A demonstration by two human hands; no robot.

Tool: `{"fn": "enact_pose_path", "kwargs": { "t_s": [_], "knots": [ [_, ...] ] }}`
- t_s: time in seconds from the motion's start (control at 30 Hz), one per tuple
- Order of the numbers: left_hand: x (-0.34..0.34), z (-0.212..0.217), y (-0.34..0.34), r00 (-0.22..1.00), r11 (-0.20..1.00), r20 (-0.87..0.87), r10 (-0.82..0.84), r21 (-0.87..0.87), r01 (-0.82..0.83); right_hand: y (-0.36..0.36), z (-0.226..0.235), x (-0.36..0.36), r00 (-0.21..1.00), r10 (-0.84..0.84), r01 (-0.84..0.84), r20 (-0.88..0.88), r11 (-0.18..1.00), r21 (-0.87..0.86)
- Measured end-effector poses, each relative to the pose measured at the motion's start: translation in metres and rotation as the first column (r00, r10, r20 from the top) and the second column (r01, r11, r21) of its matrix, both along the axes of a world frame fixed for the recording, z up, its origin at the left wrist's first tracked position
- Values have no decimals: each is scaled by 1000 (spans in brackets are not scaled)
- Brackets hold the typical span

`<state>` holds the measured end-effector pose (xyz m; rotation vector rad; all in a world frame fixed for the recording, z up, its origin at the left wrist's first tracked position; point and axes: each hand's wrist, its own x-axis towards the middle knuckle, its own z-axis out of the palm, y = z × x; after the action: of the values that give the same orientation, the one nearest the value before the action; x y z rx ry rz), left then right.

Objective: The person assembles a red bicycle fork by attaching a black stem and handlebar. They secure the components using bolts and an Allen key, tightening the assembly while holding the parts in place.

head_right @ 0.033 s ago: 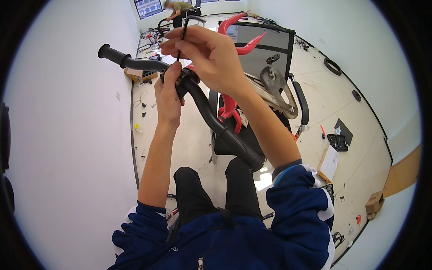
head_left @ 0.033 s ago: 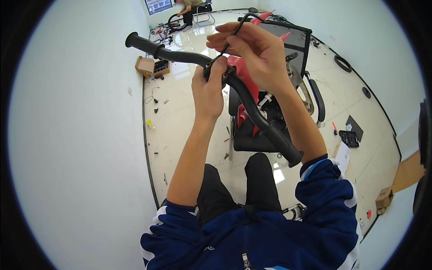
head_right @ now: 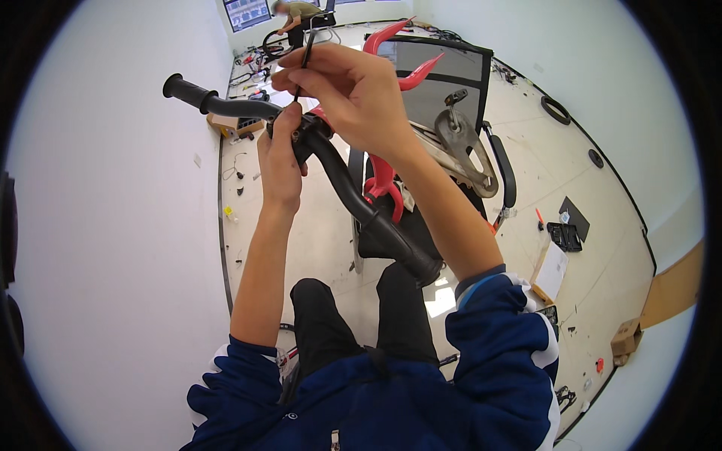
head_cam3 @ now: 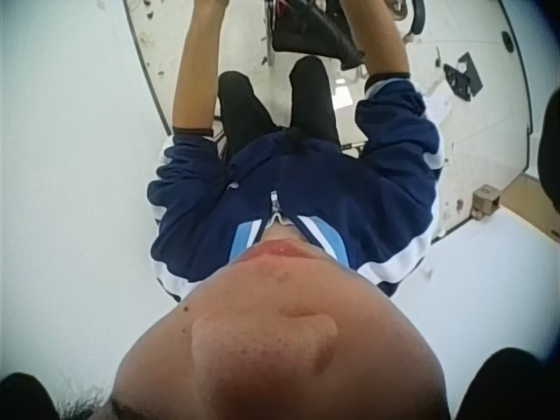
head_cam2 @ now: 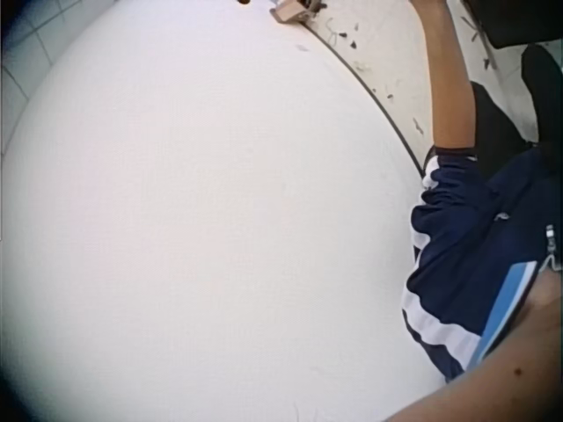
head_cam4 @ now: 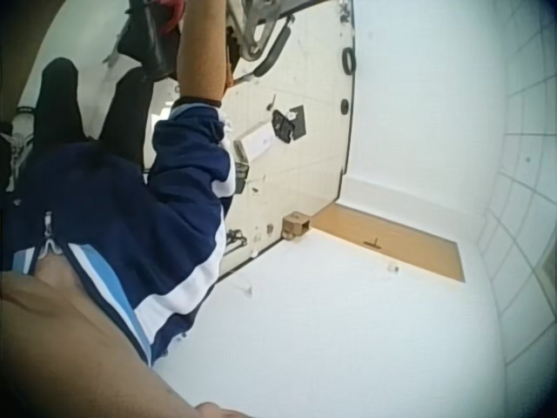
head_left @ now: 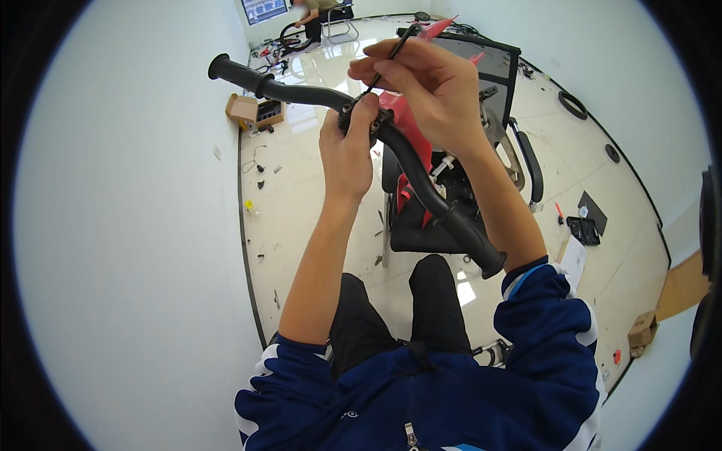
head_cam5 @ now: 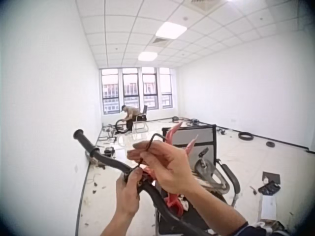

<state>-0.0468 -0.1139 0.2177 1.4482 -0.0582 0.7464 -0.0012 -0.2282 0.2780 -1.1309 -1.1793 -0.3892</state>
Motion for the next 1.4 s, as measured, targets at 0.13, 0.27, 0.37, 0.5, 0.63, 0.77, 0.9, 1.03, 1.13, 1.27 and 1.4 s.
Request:
{"fn": "enact_pose_path", "kwargs": {
  "t_s": [0.13, 0.27, 0.37, 0.5, 0.63, 0.77, 0.9, 1.03, 1.13, 1.27, 1.4],
  "knots": [
    [-5, 1, -1, 995, 991, -21, -94, -94, 92, -7, -1, 0, 979, -184, 186, 83, 982, -20],
    [-7, 2, -3, 998, 997, -5, -64, -43, 64, -4, 3, -2, 956, -269, 273, 116, 962, -16],
    [-8, 3, -4, 1000, 1000, -12, 16, -8, -16, 1, 1, -6, 996, -68, 67, 50, 998, 11],
    [-7, 4, -7, 1000, 999, 12, -16, -50, 17, -6, -3, -6, 996, -66, 69, 54, 996, -61],
    [-3, -8, -1, 987, 981, 80, -142, -121, 151, -15, 0, -10, 928, -364, 372, 80, 913, -167],
    [-5, 0, -6, 992, 988, -12, -125, -94, 124, -13, 4, -10, 975, -221, 219, -14, 972, -89],
    [3, -4, -7, 998, 999, 57, -8, -50, 11, -12, 7, -14, 995, -44, 28, -90, 986, -166],
    [5, -3, -7, 997, 998, 72, -17, -59, 21, -22, 6, -8, 995, -17, 48, 100, 949, -312],
    [-1, -9, -2, 988, 978, 77, -136, -146, 146, -31, 4, -9, 988, -47, 103, 150, 913, -394],
    [0, -10, -7, 985, 976, 83, -154, -143, 165, -29, 1, -10, 988, -148, 152, 38, 937, -315],
    [-1, -7, -7, 990, 986, 60, -127, -102, 133, -25, -1, -9, 972, -224, 233, 64, 936, -263]
  ]
}}
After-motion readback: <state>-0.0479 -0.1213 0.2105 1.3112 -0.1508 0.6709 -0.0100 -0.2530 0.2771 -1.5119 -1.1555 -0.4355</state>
